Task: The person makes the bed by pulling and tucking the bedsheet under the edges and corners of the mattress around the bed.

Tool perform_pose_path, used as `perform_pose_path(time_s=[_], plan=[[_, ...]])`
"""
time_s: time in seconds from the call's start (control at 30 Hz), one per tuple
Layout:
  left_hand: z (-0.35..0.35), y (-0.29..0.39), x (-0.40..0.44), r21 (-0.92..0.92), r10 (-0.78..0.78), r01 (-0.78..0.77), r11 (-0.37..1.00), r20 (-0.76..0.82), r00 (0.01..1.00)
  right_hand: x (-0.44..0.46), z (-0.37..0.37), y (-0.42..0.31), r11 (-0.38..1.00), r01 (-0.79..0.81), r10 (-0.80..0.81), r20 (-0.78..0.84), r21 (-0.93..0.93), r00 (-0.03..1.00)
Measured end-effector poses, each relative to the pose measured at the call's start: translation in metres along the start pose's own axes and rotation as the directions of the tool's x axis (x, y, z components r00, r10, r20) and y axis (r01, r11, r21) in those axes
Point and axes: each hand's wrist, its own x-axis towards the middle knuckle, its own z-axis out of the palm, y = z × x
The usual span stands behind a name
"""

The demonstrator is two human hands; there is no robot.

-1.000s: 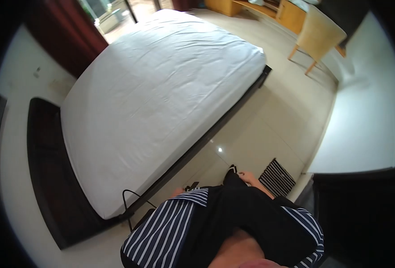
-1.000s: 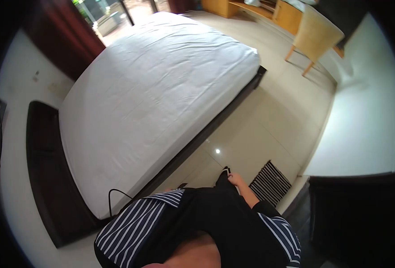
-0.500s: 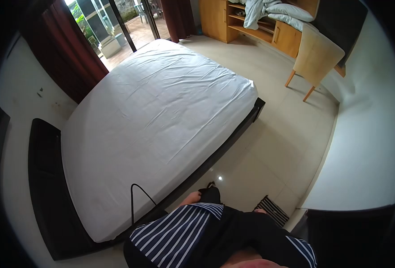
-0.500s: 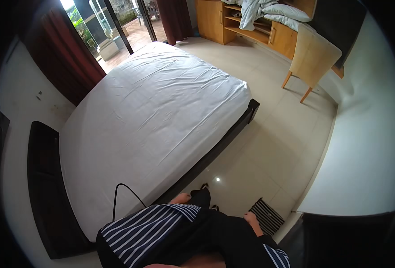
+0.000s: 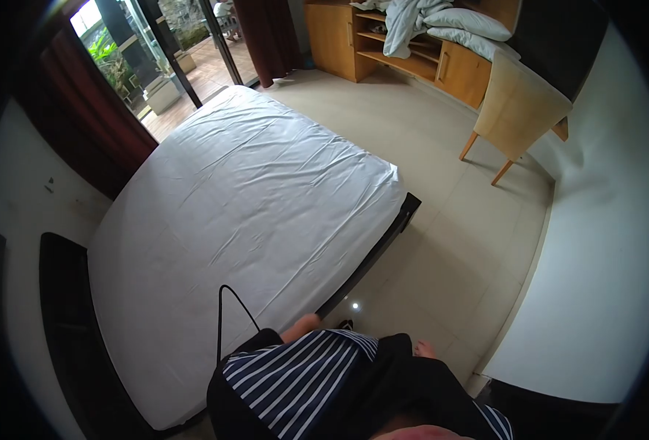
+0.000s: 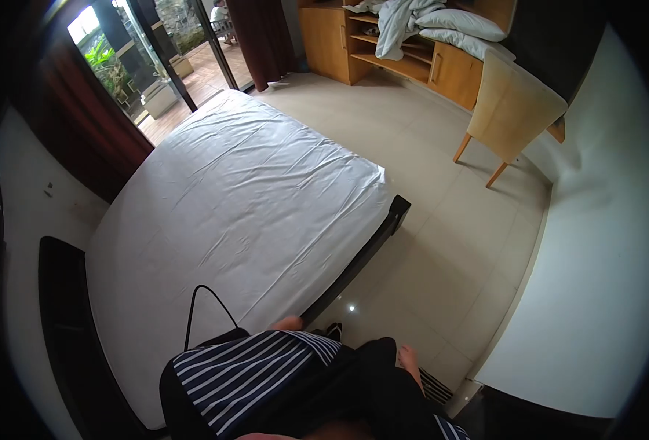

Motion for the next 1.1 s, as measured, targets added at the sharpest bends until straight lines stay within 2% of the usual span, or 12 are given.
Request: perform_pose_path(time_s=[0.1,0.2,0.3,0.4,0.47,0.5,0.57,0.63,0.7,0.83,0.97,1.1], plan=[[-0.076,0.065,0.045,-0.081,0.075,-0.092,0.993,-0.190,0.979,0.022,-0.026,-0.017,0.975,-0.108,0.106,-0.024,-0.194,0.994],[-0.122,0.124,0.094,-0.164,0.073,-0.127,0.978,-0.304,0.950,0.066,-0.065,-0.014,0.974,-0.081,0.080,-0.016,-0.212,0.997],[-0.140,0.181,0.131,-0.223,0.061,-0.130,0.966,-0.289,0.955,0.113,-0.120,-0.005,0.989,-0.028,0.023,-0.042,-0.146,0.999],[-0.139,0.239,0.152,-0.124,0.060,-0.069,0.990,-0.070,0.996,0.166,-0.187,0.002,0.997,0.075,-0.075,-0.128,-0.004,0.989],[-0.117,0.269,0.166,-0.131,0.212,-0.230,0.964,-0.132,0.968,0.203,-0.237,-0.004,0.982,0.173,-0.156,-0.201,0.069,0.967],[-0.113,0.281,0.178,-0.134,0.272,-0.296,0.946,-0.172,0.947,0.219,-0.262,-0.016,0.980,0.194,-0.178,-0.222,0.050,0.959],[-0.123,0.310,0.212,-0.146,0.188,-0.212,0.966,-0.158,0.969,0.232,-0.311,-0.076,0.972,0.152,-0.185,-0.180,-0.179,0.966],[-0.143,0.332,0.226,-0.170,0.149,-0.177,0.970,-0.167,0.975,0.262,-0.339,-0.103,0.914,0.202,-0.303,-0.261,-0.352,0.917],[-0.182,0.358,0.235,-0.197,0.170,-0.216,0.956,-0.228,0.959,0.262,-0.359,-0.152,0.908,0.187,-0.292,-0.245,-0.374,0.925],[-0.220,0.366,0.270,-0.203,0.029,-0.102,0.974,-0.335,0.942,0.290,-0.367,-0.230,0.905,0.182,-0.250,-0.132,-0.385,0.959],[-0.264,0.386,0.296,-0.683,-0.248,0.160,0.713,-0.032,0.968,0.316,-0.375,-0.300,0.854,0.293,-0.324,0.002,-0.430,0.946],[-0.296,0.391,0.356,-0.411,-0.062,-0.089,0.907,-0.339,0.939,0.347,-0.399,-0.355,0.790,0.308,-0.296,0.109,-0.530,0.949]])
